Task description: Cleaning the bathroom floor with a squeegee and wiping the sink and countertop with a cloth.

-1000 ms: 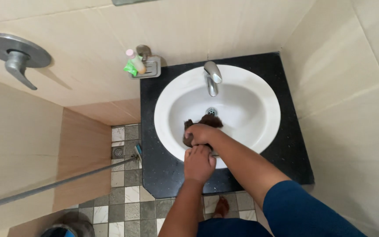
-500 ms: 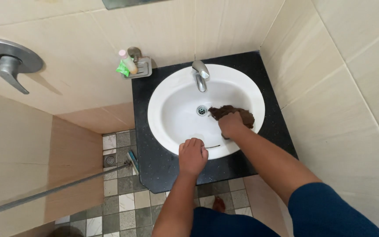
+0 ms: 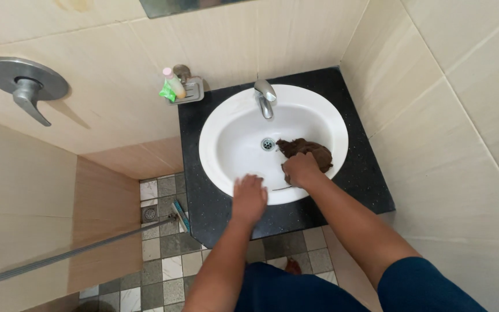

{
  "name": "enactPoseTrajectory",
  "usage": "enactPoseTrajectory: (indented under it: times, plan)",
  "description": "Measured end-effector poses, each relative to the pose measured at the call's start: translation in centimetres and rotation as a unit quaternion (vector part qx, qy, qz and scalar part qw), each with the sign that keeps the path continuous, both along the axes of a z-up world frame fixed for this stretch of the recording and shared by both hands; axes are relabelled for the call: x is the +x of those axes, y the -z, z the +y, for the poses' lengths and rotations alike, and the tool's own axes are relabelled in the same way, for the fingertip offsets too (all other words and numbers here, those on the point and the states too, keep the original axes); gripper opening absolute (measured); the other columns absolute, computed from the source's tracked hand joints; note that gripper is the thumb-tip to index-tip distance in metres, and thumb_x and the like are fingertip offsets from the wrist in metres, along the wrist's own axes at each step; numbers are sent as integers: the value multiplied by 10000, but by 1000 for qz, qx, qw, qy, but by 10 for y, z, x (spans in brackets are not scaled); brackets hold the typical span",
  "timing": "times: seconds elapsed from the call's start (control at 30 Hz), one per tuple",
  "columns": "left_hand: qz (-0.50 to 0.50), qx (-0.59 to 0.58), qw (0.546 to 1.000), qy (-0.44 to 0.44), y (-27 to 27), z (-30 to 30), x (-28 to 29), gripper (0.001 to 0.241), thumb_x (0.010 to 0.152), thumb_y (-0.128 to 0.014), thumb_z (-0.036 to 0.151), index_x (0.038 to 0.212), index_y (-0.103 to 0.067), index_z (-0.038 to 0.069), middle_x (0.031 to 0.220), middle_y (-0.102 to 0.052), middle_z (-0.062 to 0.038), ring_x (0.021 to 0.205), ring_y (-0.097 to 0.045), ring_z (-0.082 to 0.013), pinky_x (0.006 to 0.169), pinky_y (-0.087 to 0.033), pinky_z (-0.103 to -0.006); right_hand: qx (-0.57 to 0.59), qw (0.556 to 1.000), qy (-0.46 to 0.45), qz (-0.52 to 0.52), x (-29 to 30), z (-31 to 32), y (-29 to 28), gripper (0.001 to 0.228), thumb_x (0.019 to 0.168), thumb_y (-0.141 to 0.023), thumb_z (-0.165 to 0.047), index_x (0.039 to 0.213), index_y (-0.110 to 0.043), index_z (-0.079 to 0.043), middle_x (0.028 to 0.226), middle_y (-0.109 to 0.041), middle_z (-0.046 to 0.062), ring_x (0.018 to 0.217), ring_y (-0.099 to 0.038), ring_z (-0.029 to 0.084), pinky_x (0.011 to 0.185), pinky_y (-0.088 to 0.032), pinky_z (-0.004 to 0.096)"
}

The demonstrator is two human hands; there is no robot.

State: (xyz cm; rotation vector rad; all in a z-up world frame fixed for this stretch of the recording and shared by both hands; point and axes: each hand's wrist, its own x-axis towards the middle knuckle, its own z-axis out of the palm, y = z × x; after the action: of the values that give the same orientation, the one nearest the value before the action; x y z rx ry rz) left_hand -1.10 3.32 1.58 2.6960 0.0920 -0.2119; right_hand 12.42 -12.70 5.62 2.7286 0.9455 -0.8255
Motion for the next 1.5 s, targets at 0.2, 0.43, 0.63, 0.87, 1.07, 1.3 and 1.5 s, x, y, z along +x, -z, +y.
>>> enactPoseTrajectory:
  times: [0.2,0.43,0.63,0.87,1.07,1.3,1.5]
  plan:
    - [90,48,993,-66,-55,41,7,579,1079,-355,416,1553,-425,90,1681,-301,-163,1598,-156,-312,1296,-35,-520,64,998,15,21,-8,-7,-13,203,841,-715,-138,1039,-747,-173,1026,-766,110,1056,-651,352,939,-442,481]
    - [158,64,985,-43,-48,49,16,614,1084,-274,381,1637,-227,120,1747,4,-120,1608,72,-285,1287,86,-512,57,997,41,29,3,-6,12,181,816,-705,-106,965,-745,-202,958,-761,69,999,-647,332,934,-431,475]
    - [94,31,992,-80,-44,63,19,627,1054,-354,329,1625,-260,87,1740,-79,-156,1609,-47,-305,1288,-55,-450,53,996,43,51,4,-3,5,178,833,-695,-107,986,-729,-193,1010,-758,76,1048,-652,330,939,-429,457]
    - [-2,14,987,-160,-5,68,36,658,952,-455,240,1582,-324,106,1645,-287,-113,1556,-186,-308,1229,-163,-491,107,988,65,86,-4,45,22,195,797,-739,-130,979,-746,-201,1005,-771,111,1017,-715,360,859,-542,477]
    - [-90,-4,969,-228,4,64,53,589,963,-467,267,1536,-389,158,1488,-438,-52,1433,-333,-288,1139,-244,-530,260,921,209,201,6,102,93,301,812,-741,-216,1106,-692,-176,1142,-741,134,1159,-683,356,954,-563,474]
    - [-134,55,966,-214,9,65,54,594,927,-456,337,1501,-433,184,1493,-434,-46,1426,-339,-270,1087,-273,-509,388,739,499,232,33,179,115,578,859,-768,-406,1367,-632,-165,1387,-649,135,1329,-593,325,1087,-514,459]
    - [-116,34,973,-197,10,67,57,608,948,-411,318,1539,-394,178,1544,-399,-65,1497,-273,-295,1109,-234,-509,552,502,645,166,80,200,137,510,864,-794,-267,1300,-604,-80,1223,-605,174,1176,-592,332,966,-511,472]
